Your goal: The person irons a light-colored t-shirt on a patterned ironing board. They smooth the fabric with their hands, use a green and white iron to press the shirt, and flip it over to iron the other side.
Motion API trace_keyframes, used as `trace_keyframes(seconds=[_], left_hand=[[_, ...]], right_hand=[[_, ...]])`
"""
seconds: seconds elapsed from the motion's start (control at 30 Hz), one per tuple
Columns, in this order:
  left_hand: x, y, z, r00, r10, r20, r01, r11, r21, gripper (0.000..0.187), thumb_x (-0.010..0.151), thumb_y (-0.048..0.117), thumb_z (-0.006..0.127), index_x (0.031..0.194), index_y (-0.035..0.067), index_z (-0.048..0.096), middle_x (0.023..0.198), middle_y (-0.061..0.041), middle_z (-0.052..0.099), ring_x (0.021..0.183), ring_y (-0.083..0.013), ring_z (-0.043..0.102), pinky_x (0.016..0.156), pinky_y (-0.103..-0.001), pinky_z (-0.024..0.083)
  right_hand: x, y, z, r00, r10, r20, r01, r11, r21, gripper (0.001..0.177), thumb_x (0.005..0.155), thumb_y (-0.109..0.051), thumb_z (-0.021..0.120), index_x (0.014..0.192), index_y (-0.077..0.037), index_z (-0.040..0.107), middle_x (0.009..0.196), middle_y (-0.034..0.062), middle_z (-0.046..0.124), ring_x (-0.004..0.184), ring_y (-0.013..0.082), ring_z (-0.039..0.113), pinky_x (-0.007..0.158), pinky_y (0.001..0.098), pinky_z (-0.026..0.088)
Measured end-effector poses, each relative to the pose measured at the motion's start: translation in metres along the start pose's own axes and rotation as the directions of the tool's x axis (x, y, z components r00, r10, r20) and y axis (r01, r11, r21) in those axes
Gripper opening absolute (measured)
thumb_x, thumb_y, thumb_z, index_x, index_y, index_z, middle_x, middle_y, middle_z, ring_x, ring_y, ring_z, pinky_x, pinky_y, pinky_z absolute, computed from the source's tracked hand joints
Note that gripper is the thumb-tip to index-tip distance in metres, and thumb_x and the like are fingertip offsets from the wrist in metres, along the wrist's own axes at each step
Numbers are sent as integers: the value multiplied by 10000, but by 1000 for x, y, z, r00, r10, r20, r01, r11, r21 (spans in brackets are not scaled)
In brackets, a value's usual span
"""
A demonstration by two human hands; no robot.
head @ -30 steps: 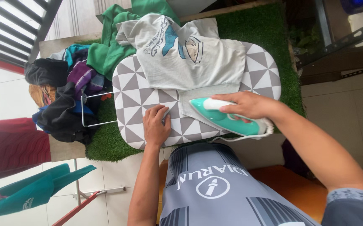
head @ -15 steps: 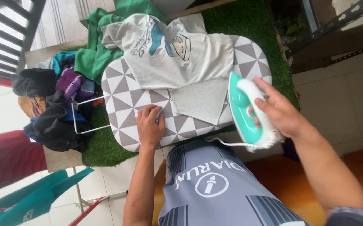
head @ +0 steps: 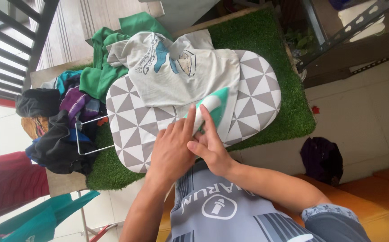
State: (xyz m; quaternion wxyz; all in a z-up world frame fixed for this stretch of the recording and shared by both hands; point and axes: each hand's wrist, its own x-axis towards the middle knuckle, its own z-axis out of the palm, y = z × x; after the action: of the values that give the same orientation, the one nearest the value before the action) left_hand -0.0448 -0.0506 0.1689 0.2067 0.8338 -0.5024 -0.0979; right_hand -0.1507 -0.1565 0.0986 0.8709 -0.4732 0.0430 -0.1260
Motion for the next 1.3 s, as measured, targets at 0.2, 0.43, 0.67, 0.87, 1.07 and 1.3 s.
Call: trace_keyframes(seconds=[0.2,0.43,0.67,0.87,1.07,1.3], left_hand=[[21,-11,21,974,-33,226,54,995,-87,817,785,73,664,1532,77,332,1132,-210,594,852,-431,661,712,-516,529],[23,-7,37,927,-41,374,78,994,-83,767,857,66,606,1560,160,316,1125,-232,594,750,-452,663,668,-535,535],[62,5,58,918,31,395,-4,998,-68,907,812,113,654,1607,101,217,1015,-228,624,727,-461,661,677,-543,541],[57,3,52,932,33,362,22,989,-146,908,776,149,664,1588,147,257,1025,-231,622,677,-472,651,627,-543,544],[57,6,73,951,-9,308,60,986,-157,810,875,126,581,1604,83,232,1000,-286,606,664,-477,654,635,-555,541],[38,13,74,952,-137,275,154,987,-44,770,890,137,570,1591,120,254,908,-269,633,621,-472,657,567,-573,531]], right_hand=[[-12,18,-51,990,127,-64,-135,980,-144,802,935,-131,649,1603,-75,208,1549,137,391,1352,223,500,1110,368,435],[23,-21,-206,871,-378,-315,-184,343,-921,322,971,-211,673,1263,-78,703,1177,127,748,1057,263,734,910,375,590],[115,-1,-253,872,-223,-436,-418,125,-900,322,872,-371,806,986,-109,657,1575,246,255,1466,514,90,1097,731,54],[125,16,-245,785,-335,-521,-509,131,-851,224,889,-350,788,845,-175,653,1600,122,300,1538,416,100,1135,782,-15],[121,22,-247,776,-400,-488,-478,133,-868,228,937,-363,779,863,-187,654,1596,119,337,1540,407,161,1159,761,-4],[120,26,-247,775,-435,-459,-473,82,-877,233,969,-353,743,892,-164,630,1582,130,352,1534,429,177,1156,765,20]])
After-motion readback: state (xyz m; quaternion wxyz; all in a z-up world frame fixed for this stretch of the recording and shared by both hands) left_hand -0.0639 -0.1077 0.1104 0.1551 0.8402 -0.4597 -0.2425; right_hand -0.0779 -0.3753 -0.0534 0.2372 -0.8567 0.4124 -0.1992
